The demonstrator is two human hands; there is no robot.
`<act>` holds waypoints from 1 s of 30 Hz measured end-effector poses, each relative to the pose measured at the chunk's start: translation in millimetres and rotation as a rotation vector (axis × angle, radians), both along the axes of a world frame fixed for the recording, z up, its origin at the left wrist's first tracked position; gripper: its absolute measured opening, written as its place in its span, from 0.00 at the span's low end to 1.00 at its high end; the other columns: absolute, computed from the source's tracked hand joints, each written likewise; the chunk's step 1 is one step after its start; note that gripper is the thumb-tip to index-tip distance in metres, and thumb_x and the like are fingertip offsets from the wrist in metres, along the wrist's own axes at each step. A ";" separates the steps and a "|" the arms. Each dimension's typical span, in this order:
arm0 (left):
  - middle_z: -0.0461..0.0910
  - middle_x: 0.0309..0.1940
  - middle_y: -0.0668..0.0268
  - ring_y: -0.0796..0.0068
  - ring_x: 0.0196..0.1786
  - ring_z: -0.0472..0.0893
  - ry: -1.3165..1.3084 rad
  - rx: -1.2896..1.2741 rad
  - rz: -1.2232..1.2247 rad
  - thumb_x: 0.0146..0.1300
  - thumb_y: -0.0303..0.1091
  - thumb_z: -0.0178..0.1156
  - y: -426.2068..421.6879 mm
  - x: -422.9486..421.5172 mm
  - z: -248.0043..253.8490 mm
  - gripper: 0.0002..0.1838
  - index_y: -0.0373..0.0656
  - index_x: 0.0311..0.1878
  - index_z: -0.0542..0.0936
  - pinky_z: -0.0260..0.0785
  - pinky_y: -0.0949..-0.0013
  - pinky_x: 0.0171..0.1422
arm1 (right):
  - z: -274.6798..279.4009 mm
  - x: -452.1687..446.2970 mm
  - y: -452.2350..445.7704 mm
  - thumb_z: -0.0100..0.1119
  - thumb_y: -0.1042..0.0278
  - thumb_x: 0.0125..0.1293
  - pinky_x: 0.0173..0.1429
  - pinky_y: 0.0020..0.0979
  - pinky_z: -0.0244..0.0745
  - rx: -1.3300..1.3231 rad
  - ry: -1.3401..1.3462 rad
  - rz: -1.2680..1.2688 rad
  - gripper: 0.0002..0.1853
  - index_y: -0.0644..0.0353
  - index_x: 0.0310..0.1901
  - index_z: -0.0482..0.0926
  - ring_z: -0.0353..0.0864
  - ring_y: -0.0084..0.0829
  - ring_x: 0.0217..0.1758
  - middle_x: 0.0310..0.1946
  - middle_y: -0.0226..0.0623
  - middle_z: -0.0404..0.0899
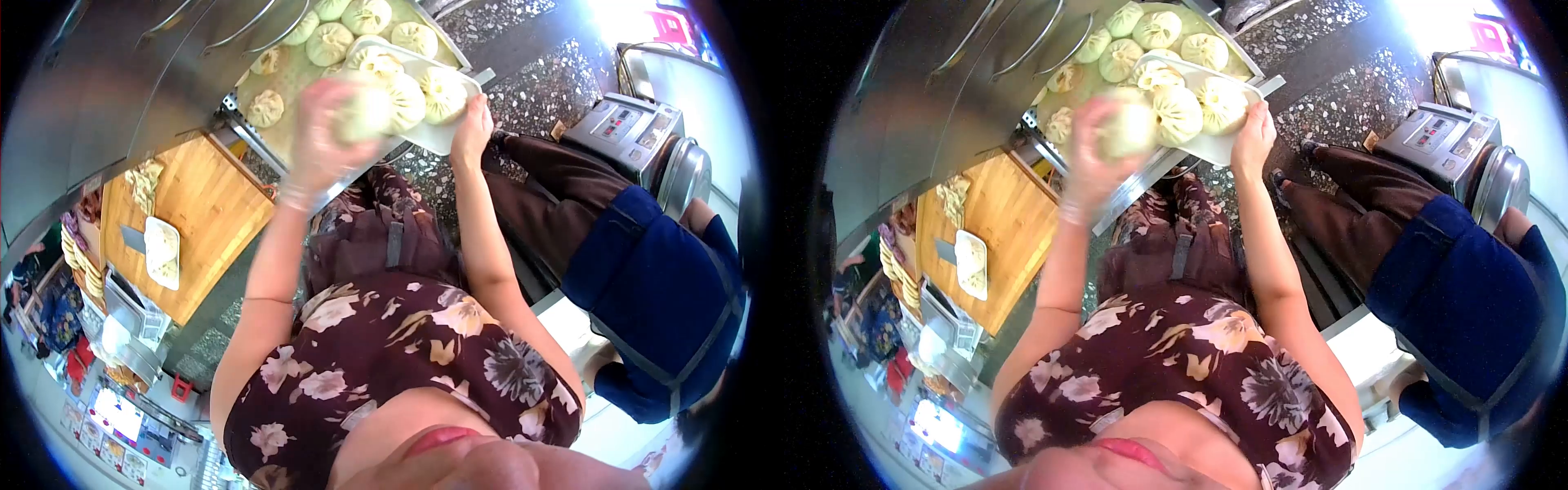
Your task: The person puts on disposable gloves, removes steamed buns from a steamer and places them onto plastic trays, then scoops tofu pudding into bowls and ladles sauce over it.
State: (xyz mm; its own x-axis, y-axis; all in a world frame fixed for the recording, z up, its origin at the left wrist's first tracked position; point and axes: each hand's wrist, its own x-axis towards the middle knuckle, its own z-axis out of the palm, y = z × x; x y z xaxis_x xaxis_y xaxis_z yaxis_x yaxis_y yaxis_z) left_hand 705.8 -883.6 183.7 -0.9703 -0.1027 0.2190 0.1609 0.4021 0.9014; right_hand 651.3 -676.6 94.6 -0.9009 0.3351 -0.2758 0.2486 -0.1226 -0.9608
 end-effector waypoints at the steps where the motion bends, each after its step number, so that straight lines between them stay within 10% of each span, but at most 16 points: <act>1: 0.68 0.51 0.63 0.63 0.53 0.69 0.132 -0.234 -0.024 0.44 0.30 0.64 22.5 0.3 5.5 0.28 0.53 0.52 0.71 0.62 0.57 0.57 | 1.8 2.1 -7.1 0.39 0.52 0.71 0.46 0.27 0.69 -0.036 -0.011 0.019 0.24 0.69 0.43 0.74 0.73 0.24 0.39 0.37 0.36 0.77; 4: 0.69 0.51 0.63 0.62 0.53 0.69 0.272 -0.817 -0.064 0.48 0.36 0.60 68.7 -8.4 -14.3 0.24 0.56 0.52 0.72 0.59 0.57 0.57 | 3.3 6.2 -22.4 0.39 0.55 0.71 0.44 0.28 0.71 -0.311 0.006 0.039 0.21 0.68 0.42 0.74 0.75 0.25 0.38 0.37 0.37 0.77; 11: 0.69 0.53 0.67 0.65 0.56 0.67 0.137 -0.708 -0.012 0.50 0.34 0.55 19.8 43.8 -0.8 0.20 0.60 0.50 0.74 0.57 0.58 0.60 | -9.4 24.9 -49.4 0.40 0.58 0.71 0.45 0.31 0.74 0.007 -0.035 0.409 0.20 0.68 0.48 0.71 0.77 0.33 0.42 0.41 0.40 0.77; 16: 0.66 0.58 0.69 0.65 0.64 0.62 -0.040 -0.710 -0.126 0.51 0.30 0.54 -61.1 113.5 26.2 0.19 0.62 0.47 0.75 0.54 0.54 0.65 | 49.4 69.9 -146.4 0.37 0.60 0.72 0.53 0.35 0.71 -0.420 -0.218 0.688 0.20 0.67 0.55 0.67 0.74 0.36 0.50 0.48 0.43 0.73; 24: 0.59 0.64 0.57 0.49 0.65 0.58 -0.254 -0.898 0.244 0.51 0.39 0.57 -197.6 237.0 -2.1 0.27 0.57 0.59 0.68 0.49 0.41 0.64 | -69.3 188.0 -317.0 0.43 0.56 0.69 0.53 0.32 0.68 -0.411 -0.216 0.746 0.21 0.67 0.50 0.71 0.71 0.29 0.46 0.44 0.39 0.74; 29: 0.61 0.62 0.57 0.53 0.64 0.60 -0.102 -0.989 0.135 0.49 0.39 0.59 -260.0 261.8 -63.8 0.29 0.59 0.58 0.69 0.47 0.44 0.66 | -43.9 173.9 -360.5 0.41 0.55 0.66 0.55 0.39 0.68 0.356 -0.462 1.252 0.21 0.64 0.47 0.75 0.76 0.42 0.48 0.45 0.49 0.77; 30: 0.63 0.61 0.58 0.56 0.63 0.62 -0.003 -1.135 0.123 0.53 0.38 0.55 -269.5 262.9 -75.3 0.24 0.60 0.57 0.70 0.48 0.45 0.66 | -32.7 159.7 -359.6 0.41 0.57 0.65 0.50 0.40 0.71 0.814 -0.081 1.571 0.18 0.63 0.43 0.76 0.77 0.45 0.44 0.40 0.49 0.78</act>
